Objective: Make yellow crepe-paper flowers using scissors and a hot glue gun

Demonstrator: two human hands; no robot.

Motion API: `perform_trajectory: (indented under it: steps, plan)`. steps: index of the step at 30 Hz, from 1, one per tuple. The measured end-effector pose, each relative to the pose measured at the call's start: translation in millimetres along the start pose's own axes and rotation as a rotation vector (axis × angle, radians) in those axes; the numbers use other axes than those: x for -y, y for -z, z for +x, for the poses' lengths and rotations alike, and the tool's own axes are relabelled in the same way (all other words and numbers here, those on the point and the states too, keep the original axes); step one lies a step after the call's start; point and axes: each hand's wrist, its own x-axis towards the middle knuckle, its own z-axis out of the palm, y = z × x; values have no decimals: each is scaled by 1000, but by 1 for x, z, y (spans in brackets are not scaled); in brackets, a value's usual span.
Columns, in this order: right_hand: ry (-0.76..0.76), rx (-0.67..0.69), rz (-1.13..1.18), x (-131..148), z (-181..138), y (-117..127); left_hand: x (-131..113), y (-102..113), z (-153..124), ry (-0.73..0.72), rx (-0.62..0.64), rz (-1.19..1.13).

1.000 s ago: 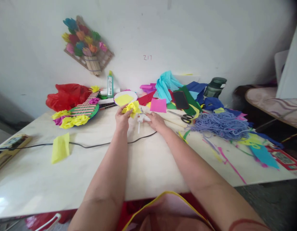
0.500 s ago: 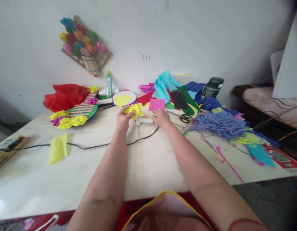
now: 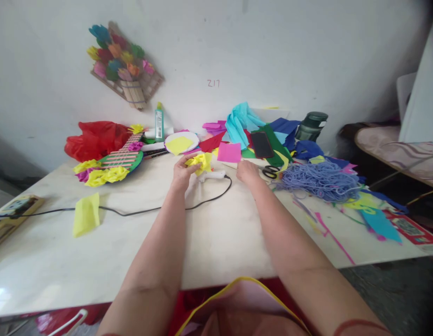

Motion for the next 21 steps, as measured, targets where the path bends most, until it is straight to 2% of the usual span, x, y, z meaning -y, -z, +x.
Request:
perform_trajectory:
  steps: [5,10,14,17,21]
  plan:
    - [35,-90,88,-8,3,-5,1,1,0,-10,8,22]
    - [191,-393,432,-16,16,-16,3,3,1,-28,29,24]
    - [352,-534,643,-17,28,-23,3,4,1,-21,56,23]
    - [424,-593,639,-16,31,-24,2,3,0,-7,66,14]
    - [410,-640,573,-13,29,-22,1,2,-1,3,73,17]
